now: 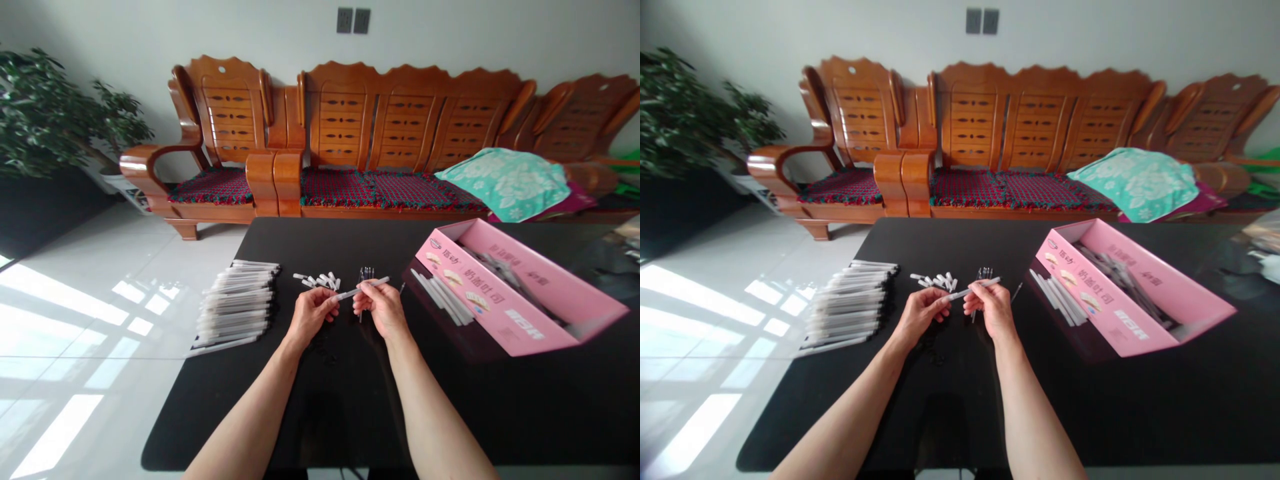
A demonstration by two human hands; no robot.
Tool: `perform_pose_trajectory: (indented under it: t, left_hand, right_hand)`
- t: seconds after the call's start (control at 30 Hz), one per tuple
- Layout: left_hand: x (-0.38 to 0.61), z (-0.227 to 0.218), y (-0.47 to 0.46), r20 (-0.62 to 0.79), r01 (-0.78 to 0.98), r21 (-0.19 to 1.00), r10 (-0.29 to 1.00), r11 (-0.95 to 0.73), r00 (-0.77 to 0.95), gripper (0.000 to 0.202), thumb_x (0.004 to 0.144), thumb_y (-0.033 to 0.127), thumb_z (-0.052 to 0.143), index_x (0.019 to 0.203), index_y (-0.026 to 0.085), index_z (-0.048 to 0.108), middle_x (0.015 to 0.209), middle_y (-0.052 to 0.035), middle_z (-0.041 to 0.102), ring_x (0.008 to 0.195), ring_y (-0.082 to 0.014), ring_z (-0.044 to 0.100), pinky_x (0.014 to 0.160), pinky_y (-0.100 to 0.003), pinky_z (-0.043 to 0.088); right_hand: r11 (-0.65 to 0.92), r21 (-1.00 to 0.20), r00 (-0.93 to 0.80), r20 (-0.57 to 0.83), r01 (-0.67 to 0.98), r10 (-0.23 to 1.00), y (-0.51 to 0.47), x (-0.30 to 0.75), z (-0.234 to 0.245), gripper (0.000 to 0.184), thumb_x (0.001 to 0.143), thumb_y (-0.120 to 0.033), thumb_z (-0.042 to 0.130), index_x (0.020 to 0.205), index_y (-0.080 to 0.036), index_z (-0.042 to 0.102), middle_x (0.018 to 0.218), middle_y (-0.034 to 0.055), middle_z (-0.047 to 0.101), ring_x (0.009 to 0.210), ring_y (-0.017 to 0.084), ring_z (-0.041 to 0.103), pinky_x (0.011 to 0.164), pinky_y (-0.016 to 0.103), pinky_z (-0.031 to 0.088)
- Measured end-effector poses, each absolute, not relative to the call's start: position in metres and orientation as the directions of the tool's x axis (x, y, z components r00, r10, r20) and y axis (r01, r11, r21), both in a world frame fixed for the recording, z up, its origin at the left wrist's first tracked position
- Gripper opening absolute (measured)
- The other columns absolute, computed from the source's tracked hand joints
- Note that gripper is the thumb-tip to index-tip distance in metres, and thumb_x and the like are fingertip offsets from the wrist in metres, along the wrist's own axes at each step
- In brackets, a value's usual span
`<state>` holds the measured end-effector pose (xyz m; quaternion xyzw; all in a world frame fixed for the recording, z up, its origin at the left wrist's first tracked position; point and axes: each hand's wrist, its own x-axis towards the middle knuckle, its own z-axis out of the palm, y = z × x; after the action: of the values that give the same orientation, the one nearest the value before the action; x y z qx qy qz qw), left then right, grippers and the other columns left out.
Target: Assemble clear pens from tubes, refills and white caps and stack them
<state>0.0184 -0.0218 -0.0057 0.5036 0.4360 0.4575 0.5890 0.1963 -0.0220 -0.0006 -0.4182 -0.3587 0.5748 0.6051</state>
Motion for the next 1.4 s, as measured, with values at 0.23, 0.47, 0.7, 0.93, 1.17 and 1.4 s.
perform_pose_trajectory:
  t: [0.23, 0.47, 0.7, 0.93, 1.17, 1.4]
  left_hand:
    - [0.026, -0.007, -0.026, 0.004, -0.058, 0.998, 0.989, 0.004, 0.149, 0.032, 0.077, 0.044, 0.072, 0.079, 0.012, 0.065, 0.062, -0.0021, 0.064, 0.05, -0.0103, 0.057, 0.044, -0.018, 0.043]
    - [0.032, -0.002, -0.032, 0.157, 0.163, 0.971, 0.981, -0.175, 0.117, 0.021, 0.085, 0.036, 0.063, 0.085, 0.016, 0.067, 0.059, -0.0003, 0.063, 0.049, -0.0101, 0.054, 0.047, -0.018, 0.041]
    - [0.023, 0.003, -0.028, 0.136, 0.222, 0.96, 0.978, -0.17, 0.159, 0.02, 0.086, 0.035, 0.06, 0.088, 0.017, 0.07, 0.062, -0.0013, 0.065, 0.055, -0.0137, 0.06, 0.052, -0.021, 0.046]
    - [-0.061, 0.042, -0.019, 0.411, 0.503, 0.818, 0.895, -0.278, -0.173, 0.023, 0.088, 0.033, 0.055, 0.098, 0.021, 0.073, 0.079, -0.0017, 0.07, 0.072, -0.016, 0.064, 0.069, -0.025, 0.049]
    - [-0.17, 0.038, -0.031, 0.551, 0.765, 0.635, 0.758, -0.109, -0.349, 0.023, 0.087, 0.032, 0.053, 0.09, 0.021, 0.072, 0.1, -0.0044, 0.067, 0.098, -0.0211, 0.063, 0.093, -0.034, 0.047]
    - [-0.197, 0.013, -0.032, 0.462, 0.797, 0.604, 0.811, 0.01, -0.36, 0.023, 0.085, 0.033, 0.051, 0.086, 0.022, 0.072, 0.112, -0.0054, 0.066, 0.107, -0.0255, 0.06, 0.099, -0.04, 0.043]
  right_hand:
    - [-0.055, -0.898, 0.081, -0.1, -0.436, 0.992, -0.022, 0.196, 0.001, 0.03, 0.068, -0.035, 0.083, 0.08, -0.011, 0.071, 0.058, 0.005, 0.071, 0.044, 0.016, 0.066, 0.042, 0.026, 0.059]
    - [-0.114, -0.849, 0.088, -0.184, -0.516, 0.979, -0.02, 0.2, -0.002, 0.029, 0.061, -0.032, 0.086, 0.075, -0.011, 0.072, 0.056, 0.005, 0.071, 0.044, 0.016, 0.067, 0.041, 0.023, 0.058]
    - [-0.094, -0.863, 0.061, -0.143, -0.496, 0.988, -0.022, 0.197, 0.001, 0.032, 0.067, -0.036, 0.084, 0.083, -0.012, 0.072, 0.059, 0.0043, 0.072, 0.046, 0.017, 0.067, 0.042, 0.025, 0.059]
    - [-0.024, -0.885, 0.126, -0.093, -0.464, 0.988, -0.021, 0.202, 0.004, 0.04, 0.073, -0.043, 0.079, 0.098, -0.013, 0.069, 0.06, 0.0034, 0.072, 0.046, 0.017, 0.066, 0.041, 0.025, 0.057]
    - [-0.025, -0.888, 0.136, -0.098, -0.46, 0.986, -0.02, 0.203, 0.004, 0.039, 0.072, -0.041, 0.08, 0.097, -0.013, 0.069, 0.06, 0.003, 0.071, 0.045, 0.016, 0.066, 0.039, 0.025, 0.056]
    - [0.001, -0.892, 0.167, -0.083, -0.451, 0.983, -0.021, 0.205, 0.005, 0.039, 0.072, -0.041, 0.079, 0.096, -0.013, 0.069, 0.059, 0.0028, 0.071, 0.044, 0.016, 0.065, 0.039, 0.025, 0.055]
